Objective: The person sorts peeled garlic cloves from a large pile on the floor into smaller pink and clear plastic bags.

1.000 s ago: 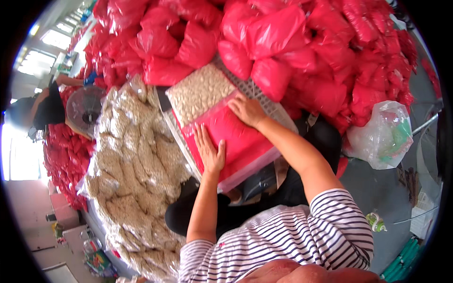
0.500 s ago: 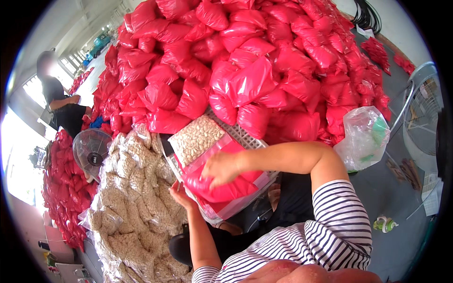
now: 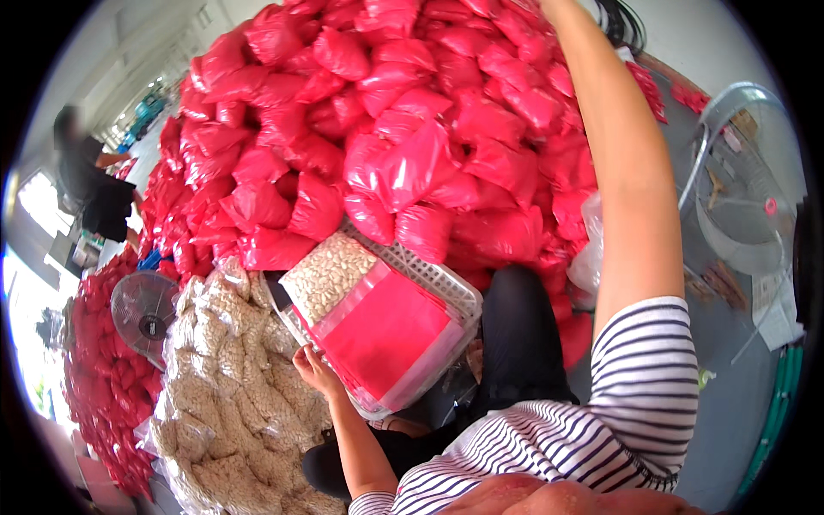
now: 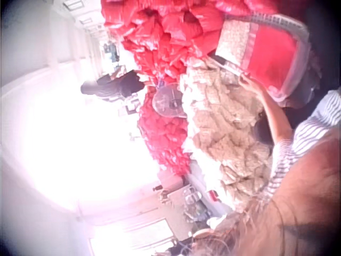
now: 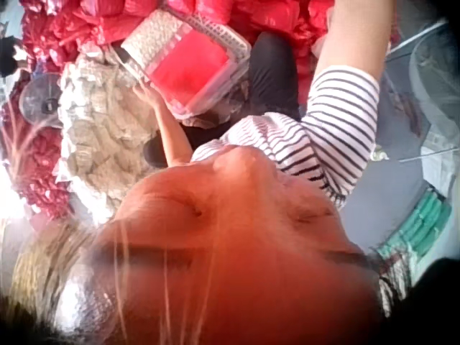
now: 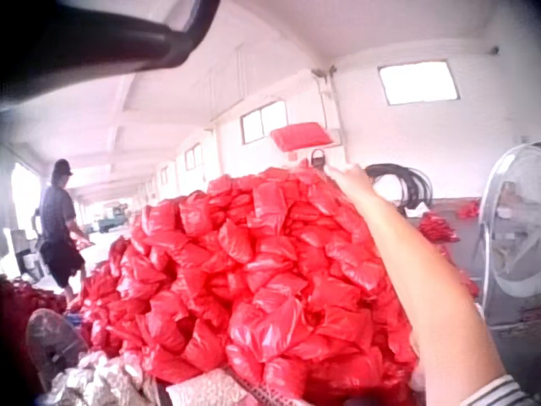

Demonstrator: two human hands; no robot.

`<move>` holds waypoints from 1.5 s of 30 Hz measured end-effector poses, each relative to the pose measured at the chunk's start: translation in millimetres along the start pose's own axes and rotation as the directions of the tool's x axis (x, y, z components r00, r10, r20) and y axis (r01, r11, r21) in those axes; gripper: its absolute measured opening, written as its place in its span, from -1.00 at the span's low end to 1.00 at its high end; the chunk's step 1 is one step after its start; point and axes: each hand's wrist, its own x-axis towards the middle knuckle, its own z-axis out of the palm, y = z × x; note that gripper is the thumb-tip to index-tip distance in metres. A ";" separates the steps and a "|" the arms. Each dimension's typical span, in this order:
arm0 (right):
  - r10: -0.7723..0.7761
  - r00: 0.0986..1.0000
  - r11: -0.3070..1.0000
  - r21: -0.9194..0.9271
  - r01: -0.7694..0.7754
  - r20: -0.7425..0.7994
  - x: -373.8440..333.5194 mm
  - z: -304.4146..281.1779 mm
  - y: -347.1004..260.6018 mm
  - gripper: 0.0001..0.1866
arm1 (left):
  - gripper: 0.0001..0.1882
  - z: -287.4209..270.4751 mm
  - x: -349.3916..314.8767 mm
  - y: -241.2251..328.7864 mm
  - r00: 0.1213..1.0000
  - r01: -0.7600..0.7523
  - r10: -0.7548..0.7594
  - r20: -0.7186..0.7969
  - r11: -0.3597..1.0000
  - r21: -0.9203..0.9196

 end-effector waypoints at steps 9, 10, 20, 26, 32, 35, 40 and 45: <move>-0.170 0.188 0.312 0.234 -0.921 0.967 -429.2 -35.5 -19.4 -0.74 | -0.54 110.0 -122.3 182.1 0.509 0.206 0.057 0.859 0.961 -0.185; -0.167 0.304 0.244 0.338 -0.909 0.938 -442.7 -43.3 -27.0 -0.72 | -0.55 113.2 -139.9 184.4 0.394 0.276 -0.003 0.919 0.954 -0.115; 0.567 0.762 0.517 0.586 -0.624 0.312 -463.6 -179.8 75.5 -0.70 | -0.75 127.6 -157.7 150.0 0.309 0.183 -0.145 0.940 0.979 0.090; 0.412 0.905 0.765 0.580 -0.279 -0.108 -361.3 -284.8 157.1 -0.68 | -0.84 145.0 -147.5 131.3 0.504 0.003 -0.135 0.853 0.988 0.154; 0.417 0.909 0.574 0.777 -0.259 -0.006 -287.8 -199.5 364.0 -0.78 | -0.86 172.7 -146.6 131.9 0.537 -0.072 -0.099 0.838 0.984 0.162; 0.668 0.734 0.415 0.880 -0.230 -0.123 -292.4 -165.2 366.7 -0.69 | -0.86 178.7 -147.2 129.6 0.524 -0.139 -0.095 0.847 0.971 0.195; 0.565 0.820 0.802 -0.291 -0.521 0.088 -338.8 -157.2 373.5 -0.60 | -0.88 186.7 -145.6 113.5 0.532 -0.114 -0.159 0.832 0.960 0.257; 0.325 0.852 0.874 -0.473 -0.106 0.410 -330.3 -206.1 298.1 -0.36 | -0.88 193.9 -143.0 94.3 0.534 -0.133 -0.166 0.829 0.952 0.277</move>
